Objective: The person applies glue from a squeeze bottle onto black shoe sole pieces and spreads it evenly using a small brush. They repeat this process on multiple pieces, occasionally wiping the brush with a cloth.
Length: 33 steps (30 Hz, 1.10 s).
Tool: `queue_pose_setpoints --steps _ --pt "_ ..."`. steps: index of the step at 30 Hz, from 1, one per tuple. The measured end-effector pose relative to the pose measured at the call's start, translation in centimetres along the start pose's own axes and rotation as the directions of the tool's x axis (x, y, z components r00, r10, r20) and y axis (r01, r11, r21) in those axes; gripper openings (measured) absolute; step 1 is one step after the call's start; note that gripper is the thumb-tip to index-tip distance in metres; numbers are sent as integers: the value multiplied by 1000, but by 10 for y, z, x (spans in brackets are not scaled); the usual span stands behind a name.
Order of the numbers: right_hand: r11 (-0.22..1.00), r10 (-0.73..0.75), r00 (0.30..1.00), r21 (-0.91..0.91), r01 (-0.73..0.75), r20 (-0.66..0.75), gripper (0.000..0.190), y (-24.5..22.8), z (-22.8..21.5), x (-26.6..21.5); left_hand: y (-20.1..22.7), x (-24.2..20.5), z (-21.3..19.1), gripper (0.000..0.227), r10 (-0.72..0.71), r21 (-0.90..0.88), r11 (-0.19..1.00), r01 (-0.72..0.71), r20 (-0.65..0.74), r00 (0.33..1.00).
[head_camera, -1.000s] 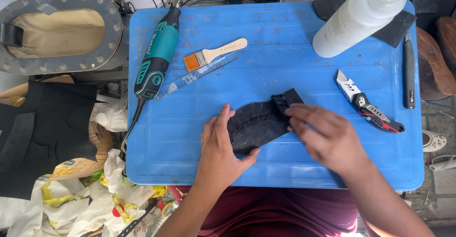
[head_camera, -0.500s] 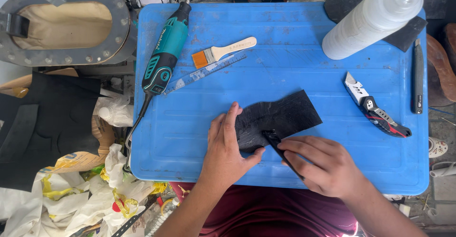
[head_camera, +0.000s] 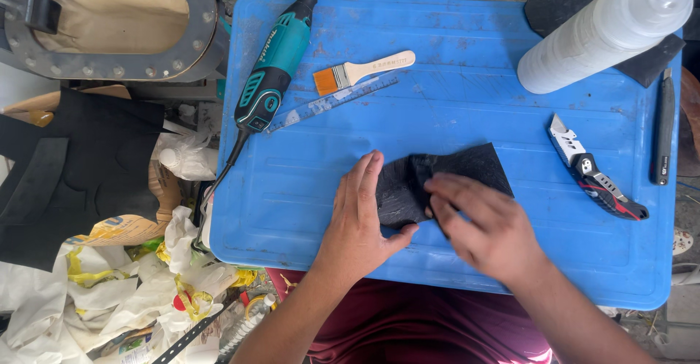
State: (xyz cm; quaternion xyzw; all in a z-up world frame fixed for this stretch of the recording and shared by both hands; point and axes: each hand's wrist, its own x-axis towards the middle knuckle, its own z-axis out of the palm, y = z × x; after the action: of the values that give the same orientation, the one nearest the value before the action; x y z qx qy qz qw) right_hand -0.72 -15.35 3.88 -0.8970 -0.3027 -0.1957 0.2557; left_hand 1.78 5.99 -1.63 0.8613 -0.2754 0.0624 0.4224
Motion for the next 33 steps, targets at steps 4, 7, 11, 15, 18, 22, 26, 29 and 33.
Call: queue_pose_setpoints --steps 4,7,11,15,18,22,26,29,33 --pt "967 2 999 253 8 -39 25 -1 1 0 -2 0 -2 123 -10 -15 1000 11 10 1000" --pt "1000 9 998 -10 -10 -54 23 1 3 -2 -2 -2 -1 121 -1 -41 999 1 1 1000" --pt "983 -46 999 177 43 8 26 5 6 4 -3 0 -4 121 -13 -81 997 13 5 1000" --pt "990 -42 999 131 45 -25 25 4 7 10 -3 -3 -3 123 -10 -95 995 10 -1 1000" --pt "985 -97 995 148 92 28 27 3 8 13 -4 -2 -2 124 -25 -124 992 24 -1 1000" --pt "954 -22 999 297 34 -44 25 6 11 6 -3 -3 -3 125 -49 -145 988 50 12 999" --pt "955 57 998 294 -49 -21 24 14 15 -11 -2 -1 -2 126 9 -87 996 -11 -28 1000" --pt "844 322 924 505 -180 -208 24 25 -1 -36 1 -2 -1 123 -19 -18 1000 19 -37 999" --pt "711 587 660 689 -143 -469 19 41 -26 -57 11 -10 2 119 -70 136 987 87 -123 990"
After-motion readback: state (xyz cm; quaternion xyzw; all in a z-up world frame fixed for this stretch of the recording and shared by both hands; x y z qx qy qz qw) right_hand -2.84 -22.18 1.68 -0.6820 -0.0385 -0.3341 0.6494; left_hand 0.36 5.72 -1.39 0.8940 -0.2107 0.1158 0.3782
